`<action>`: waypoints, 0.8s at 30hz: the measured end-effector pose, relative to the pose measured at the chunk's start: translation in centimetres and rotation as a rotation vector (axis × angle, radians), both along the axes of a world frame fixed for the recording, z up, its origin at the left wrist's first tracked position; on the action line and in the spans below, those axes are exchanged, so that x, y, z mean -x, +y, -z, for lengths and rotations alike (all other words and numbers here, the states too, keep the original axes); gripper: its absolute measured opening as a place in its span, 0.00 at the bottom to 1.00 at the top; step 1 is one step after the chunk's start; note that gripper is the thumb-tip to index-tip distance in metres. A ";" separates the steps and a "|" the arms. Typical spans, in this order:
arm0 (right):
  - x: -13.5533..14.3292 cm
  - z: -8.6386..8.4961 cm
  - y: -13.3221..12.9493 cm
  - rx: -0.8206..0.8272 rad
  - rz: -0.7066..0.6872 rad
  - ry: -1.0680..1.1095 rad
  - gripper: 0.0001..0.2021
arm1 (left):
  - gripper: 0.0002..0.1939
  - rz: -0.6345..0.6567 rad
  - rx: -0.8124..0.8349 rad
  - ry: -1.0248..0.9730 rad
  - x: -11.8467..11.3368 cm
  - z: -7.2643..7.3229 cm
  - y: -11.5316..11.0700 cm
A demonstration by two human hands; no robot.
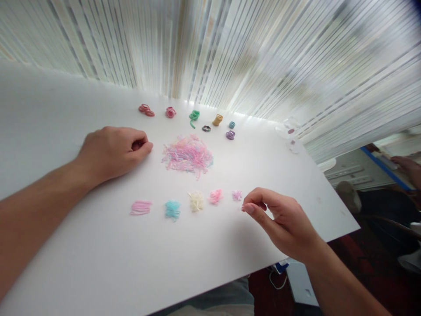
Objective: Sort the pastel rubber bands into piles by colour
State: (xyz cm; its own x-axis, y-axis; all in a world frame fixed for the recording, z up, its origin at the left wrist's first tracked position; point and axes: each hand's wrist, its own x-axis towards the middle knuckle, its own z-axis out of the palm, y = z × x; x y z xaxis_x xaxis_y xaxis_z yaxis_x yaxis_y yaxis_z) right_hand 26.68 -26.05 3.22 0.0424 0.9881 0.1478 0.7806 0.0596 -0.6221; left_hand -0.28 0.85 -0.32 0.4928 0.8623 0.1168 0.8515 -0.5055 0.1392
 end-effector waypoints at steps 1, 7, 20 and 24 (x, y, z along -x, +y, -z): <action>0.3 -0.2 0.1 -0.006 -0.019 0.014 0.08 | 0.20 0.008 0.003 0.003 0.0 -0.1 -0.1; 2.2 -1.0 0.7 -0.042 -0.155 0.048 0.04 | 0.18 0.022 0.028 -0.015 -0.2 -0.6 -0.7; 1.4 1.8 -0.6 -0.156 -0.136 -0.069 0.05 | 0.19 0.010 0.045 -0.022 -0.2 -0.6 -0.7; -0.2 3.8 -1.6 -0.230 -0.001 -0.154 0.05 | 0.20 -0.010 0.008 0.007 0.0 -0.4 -0.4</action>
State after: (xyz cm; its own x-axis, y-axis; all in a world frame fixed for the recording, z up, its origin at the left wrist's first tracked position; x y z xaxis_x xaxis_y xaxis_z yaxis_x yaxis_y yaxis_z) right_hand 26.83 -27.69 -0.54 0.0011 0.9280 0.3725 0.8649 0.1861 -0.4662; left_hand -0.28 0.46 0.09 0.4846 0.8683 0.1062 0.8577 -0.4955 0.1370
